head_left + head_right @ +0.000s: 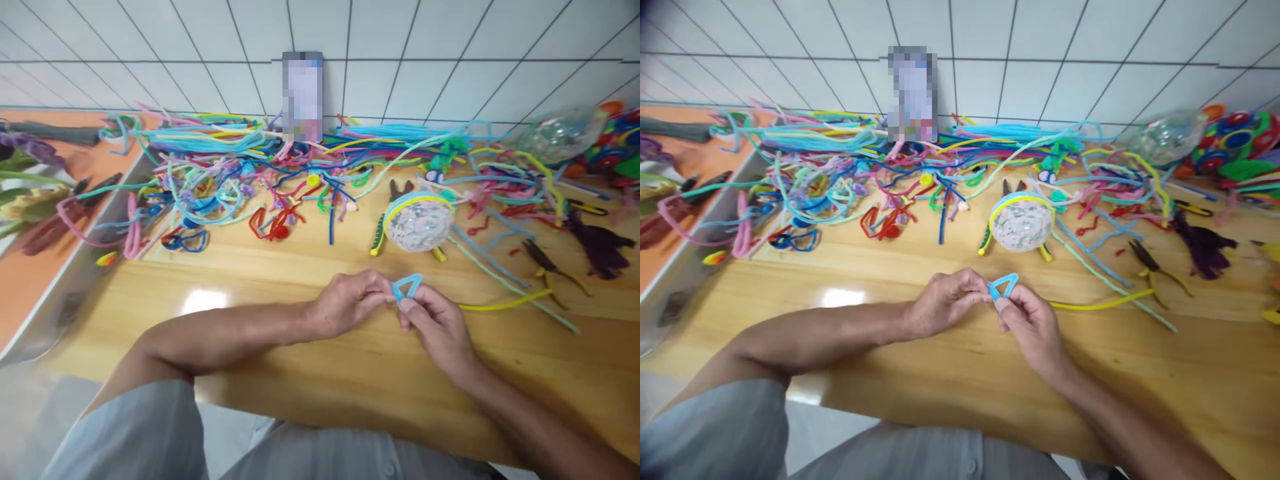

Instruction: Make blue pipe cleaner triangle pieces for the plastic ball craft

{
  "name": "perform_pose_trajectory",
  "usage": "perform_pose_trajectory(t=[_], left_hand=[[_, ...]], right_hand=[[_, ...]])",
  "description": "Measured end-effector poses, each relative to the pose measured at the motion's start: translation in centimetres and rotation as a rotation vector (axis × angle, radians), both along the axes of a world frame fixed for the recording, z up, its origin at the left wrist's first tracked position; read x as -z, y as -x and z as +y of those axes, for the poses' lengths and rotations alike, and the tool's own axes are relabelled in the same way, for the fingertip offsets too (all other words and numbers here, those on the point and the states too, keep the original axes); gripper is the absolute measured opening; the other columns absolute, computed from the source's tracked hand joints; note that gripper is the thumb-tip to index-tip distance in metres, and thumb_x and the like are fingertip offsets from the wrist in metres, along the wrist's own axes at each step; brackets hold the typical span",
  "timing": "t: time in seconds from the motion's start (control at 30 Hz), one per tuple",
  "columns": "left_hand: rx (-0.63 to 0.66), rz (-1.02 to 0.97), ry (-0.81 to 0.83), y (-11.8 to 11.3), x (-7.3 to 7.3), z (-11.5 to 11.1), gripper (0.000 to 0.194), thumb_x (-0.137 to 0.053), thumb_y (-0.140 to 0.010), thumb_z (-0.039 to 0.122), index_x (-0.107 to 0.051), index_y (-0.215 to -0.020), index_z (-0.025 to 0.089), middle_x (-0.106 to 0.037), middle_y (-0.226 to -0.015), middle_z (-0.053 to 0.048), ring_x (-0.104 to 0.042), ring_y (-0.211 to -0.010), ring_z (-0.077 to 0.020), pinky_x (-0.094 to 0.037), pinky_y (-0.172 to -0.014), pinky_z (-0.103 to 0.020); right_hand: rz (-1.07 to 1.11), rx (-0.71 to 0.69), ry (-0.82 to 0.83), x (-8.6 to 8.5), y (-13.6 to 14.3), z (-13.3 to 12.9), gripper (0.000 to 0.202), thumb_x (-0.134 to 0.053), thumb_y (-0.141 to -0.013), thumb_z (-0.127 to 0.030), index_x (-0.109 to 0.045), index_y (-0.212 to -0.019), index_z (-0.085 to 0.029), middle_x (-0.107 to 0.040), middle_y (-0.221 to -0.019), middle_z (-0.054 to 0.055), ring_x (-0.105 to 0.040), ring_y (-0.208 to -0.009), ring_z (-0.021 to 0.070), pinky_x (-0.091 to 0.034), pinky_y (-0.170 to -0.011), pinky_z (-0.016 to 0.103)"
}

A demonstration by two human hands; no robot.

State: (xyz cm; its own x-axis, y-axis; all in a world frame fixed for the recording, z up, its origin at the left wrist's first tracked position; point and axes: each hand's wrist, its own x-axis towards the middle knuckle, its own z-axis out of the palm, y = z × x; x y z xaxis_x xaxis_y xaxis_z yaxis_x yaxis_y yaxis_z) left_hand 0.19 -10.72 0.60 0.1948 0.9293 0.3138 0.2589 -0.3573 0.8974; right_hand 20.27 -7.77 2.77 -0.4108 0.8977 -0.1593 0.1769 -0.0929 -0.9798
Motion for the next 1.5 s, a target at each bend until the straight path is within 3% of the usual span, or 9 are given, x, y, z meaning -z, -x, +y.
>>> perform_pose_trajectory(t=[0.3,0.43,0.67,1.07,1.3,1.5], left_hand=[[0.039,0.034,-0.127,0.5,-0.6,0.1,0.002,-0.063,-0.102,0.017,-0.065,-0.103,0.018,-0.078,-0.088,-0.003,-0.076,-0.079,-0.0117,-0.058,-0.075,-0.019],[0.037,-0.038,-0.108,0.3,-0.4,0.0,0.011,-0.065,-0.101,0.014,-0.061,-0.109,0.019,-0.079,-0.089,-0.003,-0.078,-0.081,-0.0120,-0.060,-0.076,-0.020],[-0.003,-0.064,-0.026,0.1,-0.1,0.0,0.026,-0.076,-0.095,0.025,-0.060,-0.114,0.019,-0.078,-0.091,-0.004,-0.077,-0.077,-0.0142,-0.062,-0.071,-0.022],[-0.034,-0.108,-0.085,-0.1,-0.5,0.1,0.019,-0.079,-0.093,0.026,-0.065,-0.100,0.017,-0.076,-0.080,-0.002,-0.073,-0.065,-0.0107,-0.059,-0.063,-0.017],[-0.063,-0.112,-0.046,-0.1,-0.3,-0.1,0.021,-0.081,-0.090,0.025,-0.064,-0.099,0.017,-0.077,-0.081,-0.003,-0.075,-0.068,-0.0117,-0.062,-0.065,-0.018],[-0.072,-0.164,-0.036,-0.3,-0.5,-0.1,0.022,-0.084,-0.088,0.023,-0.064,-0.096,0.018,-0.082,-0.084,-0.003,-0.080,-0.074,-0.0132,-0.064,-0.070,-0.017]], right_hand=[[0.070,-0.036,0.118,-0.8,-0.1,0.2,0.041,-0.071,-0.089,-0.058,-0.059,-0.073,-0.022,-0.056,-0.060,-0.004,-0.048,-0.054,0.0117,-0.042,-0.055,0.027],[0.096,-0.039,0.119,-1.0,-0.1,0.2,0.043,-0.068,-0.091,-0.059,-0.056,-0.071,-0.022,-0.056,-0.061,-0.003,-0.049,-0.056,0.0121,-0.042,-0.057,0.028],[0.081,-0.069,0.134,-0.9,-0.3,0.1,0.042,-0.068,-0.091,-0.060,-0.058,-0.074,-0.022,-0.055,-0.061,-0.004,-0.050,-0.058,0.0130,-0.043,-0.059,0.028],[0.073,-0.086,0.075,-0.4,-0.3,-0.1,0.043,-0.060,-0.098,-0.057,-0.055,-0.073,-0.023,-0.056,-0.066,-0.002,-0.051,-0.061,0.0135,-0.042,-0.061,0.029],[-0.028,-0.107,-0.069,0.1,-0.5,-0.5,0.038,-0.054,-0.103,-0.049,-0.053,-0.075,-0.023,-0.050,-0.064,-0.004,-0.046,-0.060,0.0130,-0.035,-0.060,0.029],[-0.023,-0.094,-0.085,0.4,-0.3,-0.7,0.039,-0.053,-0.104,-0.049,-0.052,-0.074,-0.023,-0.049,-0.064,-0.005,-0.045,-0.060,0.0128,-0.034,-0.059,0.029]])
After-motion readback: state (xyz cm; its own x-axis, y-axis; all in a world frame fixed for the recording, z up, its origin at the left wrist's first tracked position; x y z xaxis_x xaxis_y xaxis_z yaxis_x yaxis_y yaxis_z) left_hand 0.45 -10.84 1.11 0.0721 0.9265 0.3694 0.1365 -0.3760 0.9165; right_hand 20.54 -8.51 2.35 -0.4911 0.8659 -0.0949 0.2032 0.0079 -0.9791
